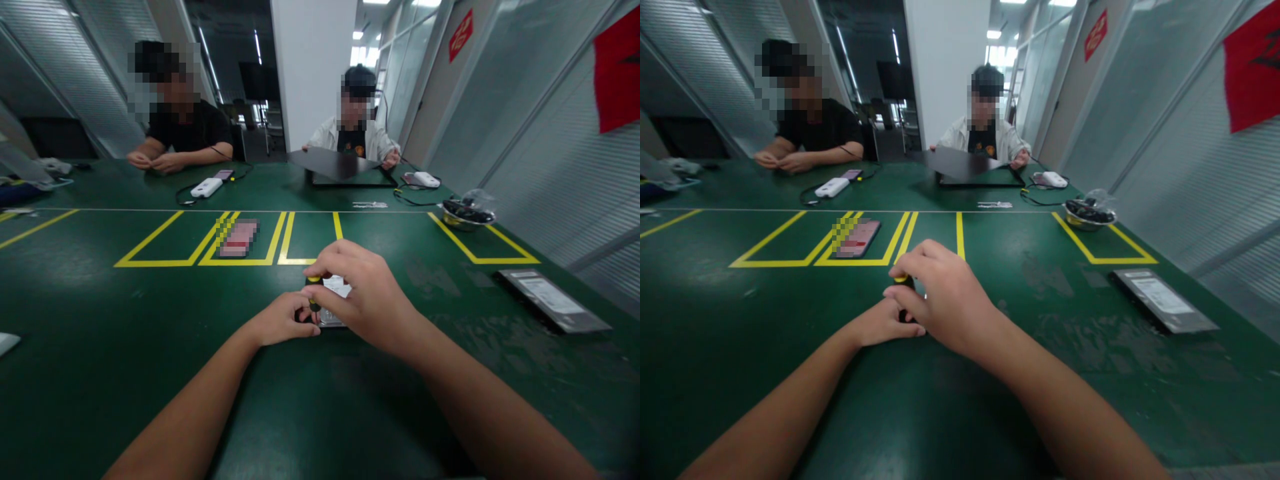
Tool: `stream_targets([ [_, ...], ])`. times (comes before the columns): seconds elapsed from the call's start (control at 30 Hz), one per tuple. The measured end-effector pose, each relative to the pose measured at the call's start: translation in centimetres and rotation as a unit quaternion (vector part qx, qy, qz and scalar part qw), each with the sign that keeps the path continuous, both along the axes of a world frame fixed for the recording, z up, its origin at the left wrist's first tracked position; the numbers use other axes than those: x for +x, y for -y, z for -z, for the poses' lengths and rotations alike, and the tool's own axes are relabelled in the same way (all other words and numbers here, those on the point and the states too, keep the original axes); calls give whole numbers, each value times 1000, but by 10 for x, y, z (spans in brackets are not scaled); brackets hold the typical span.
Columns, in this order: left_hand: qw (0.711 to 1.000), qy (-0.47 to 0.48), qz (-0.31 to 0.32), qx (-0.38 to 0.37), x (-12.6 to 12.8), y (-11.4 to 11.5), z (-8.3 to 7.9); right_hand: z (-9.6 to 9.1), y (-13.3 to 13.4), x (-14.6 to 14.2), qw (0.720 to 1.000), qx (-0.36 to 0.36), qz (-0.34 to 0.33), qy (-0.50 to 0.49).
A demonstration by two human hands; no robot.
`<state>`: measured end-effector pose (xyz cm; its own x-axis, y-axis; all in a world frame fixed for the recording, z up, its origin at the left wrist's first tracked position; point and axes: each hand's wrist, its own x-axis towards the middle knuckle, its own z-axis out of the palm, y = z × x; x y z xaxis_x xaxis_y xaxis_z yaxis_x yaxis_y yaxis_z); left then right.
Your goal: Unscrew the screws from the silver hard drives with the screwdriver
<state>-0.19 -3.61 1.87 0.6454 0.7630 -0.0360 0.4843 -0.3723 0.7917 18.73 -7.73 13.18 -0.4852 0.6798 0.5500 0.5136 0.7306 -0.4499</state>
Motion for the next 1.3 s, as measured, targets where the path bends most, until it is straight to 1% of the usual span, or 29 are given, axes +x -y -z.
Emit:
stream_targets([
  [0.2,1000,7,-2,-4,0,0,-1,3,-1,0,1000,7,16,10],
  [0.37,1000,12,8,-2,-1,-1,2,0,1,0,999,-11,35,28],
  [0.57,1000,4,6,-4,0,-1,5,-4,5,1,998,-23,19,46],
  [0.67,1000,17,11,-20,0,0,3,-4,5,1,999,-27,19,41],
  [0.83,1000,-1,-13,-14,1,3,-3,-1,4,-1,999,-28,27,34],
  [1.1,1000,10,9,4,-1,-3,10,0,5,-1,999,0,40,30],
  [1.17,1000,5,11,2,-2,-3,9,0,5,-1,999,0,35,31],
  [1.3,1000,-9,7,-10,-1,0,1,0,5,-2,999,-13,31,35],
])
